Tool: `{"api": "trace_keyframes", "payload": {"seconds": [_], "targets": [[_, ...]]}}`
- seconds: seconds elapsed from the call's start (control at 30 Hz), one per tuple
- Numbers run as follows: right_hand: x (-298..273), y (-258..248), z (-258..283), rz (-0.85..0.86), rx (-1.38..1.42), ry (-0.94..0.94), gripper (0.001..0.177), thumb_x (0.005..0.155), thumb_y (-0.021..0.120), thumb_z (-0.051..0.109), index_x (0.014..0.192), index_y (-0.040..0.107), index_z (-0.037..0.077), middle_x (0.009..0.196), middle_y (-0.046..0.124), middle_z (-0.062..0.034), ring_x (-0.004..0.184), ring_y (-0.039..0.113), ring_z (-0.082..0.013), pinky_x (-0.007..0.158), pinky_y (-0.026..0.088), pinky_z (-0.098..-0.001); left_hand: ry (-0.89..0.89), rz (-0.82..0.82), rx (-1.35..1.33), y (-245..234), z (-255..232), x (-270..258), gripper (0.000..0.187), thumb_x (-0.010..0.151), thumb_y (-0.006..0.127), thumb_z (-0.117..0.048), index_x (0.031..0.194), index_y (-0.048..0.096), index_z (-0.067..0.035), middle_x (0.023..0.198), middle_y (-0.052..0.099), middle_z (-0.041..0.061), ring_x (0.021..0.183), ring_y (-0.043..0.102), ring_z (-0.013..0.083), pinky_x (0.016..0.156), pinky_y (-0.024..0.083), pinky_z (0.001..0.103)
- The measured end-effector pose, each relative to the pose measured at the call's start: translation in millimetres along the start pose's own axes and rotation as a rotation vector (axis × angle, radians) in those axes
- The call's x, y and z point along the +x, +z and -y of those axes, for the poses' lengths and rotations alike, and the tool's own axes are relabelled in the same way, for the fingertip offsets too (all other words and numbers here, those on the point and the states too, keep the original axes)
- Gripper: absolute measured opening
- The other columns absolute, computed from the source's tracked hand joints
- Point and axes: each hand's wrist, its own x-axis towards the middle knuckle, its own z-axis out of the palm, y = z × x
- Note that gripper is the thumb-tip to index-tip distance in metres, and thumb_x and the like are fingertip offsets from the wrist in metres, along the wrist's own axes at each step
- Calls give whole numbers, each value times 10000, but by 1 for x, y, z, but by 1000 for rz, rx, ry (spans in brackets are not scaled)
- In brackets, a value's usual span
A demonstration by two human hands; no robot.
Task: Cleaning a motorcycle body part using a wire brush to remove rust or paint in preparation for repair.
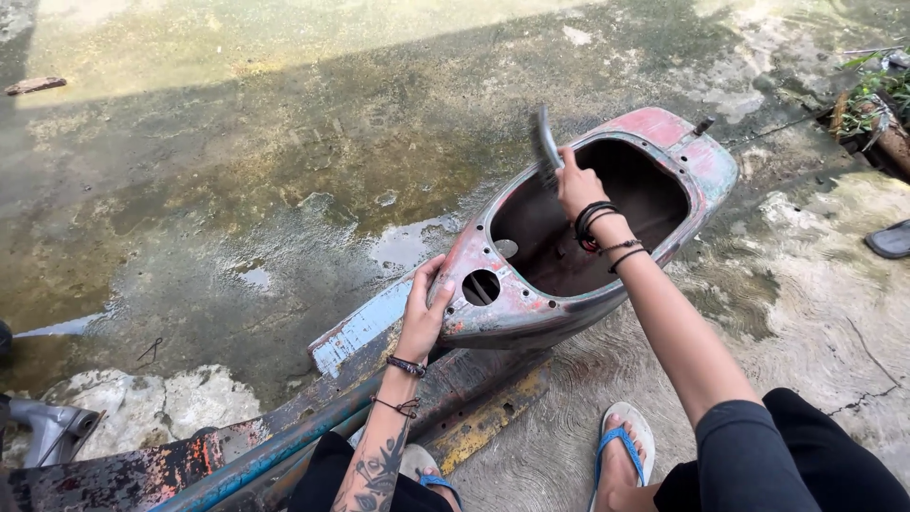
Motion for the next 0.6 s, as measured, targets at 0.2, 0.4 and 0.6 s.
{"api": "trace_keyframes", "payload": {"seconds": [0.2,0.4,0.6], "targets": [[-87,-7,61,173,29,-275,433,1090,330,312,1513,259,373,935,674,-352,970,665,-579,896,561,-599,-11,-14,20,-2,0,1,513,1022,569,-215,1500,426,-94,1532,426,244,1470,341,347,1144,382,516],[-58,-28,21,118,106,-219,405,1088,360,282,1492,326,286,992,659,-441,990,647,-606,900,538,-640,-16,-10,15,0,-8,-3,489,1028,547,-190,1488,434,-66,1556,405,240,1494,303,365,1173,318,531],[17,-18,-61,-3,39,-12,403,1111,374,292,1510,323,306,1063,656,-433,1028,653,-577,925,544,-606,6,6,85,3,-18,-5,511,1030,535,-244,1493,414,-62,1563,396,249,1500,286,398,1195,263,567]]}}
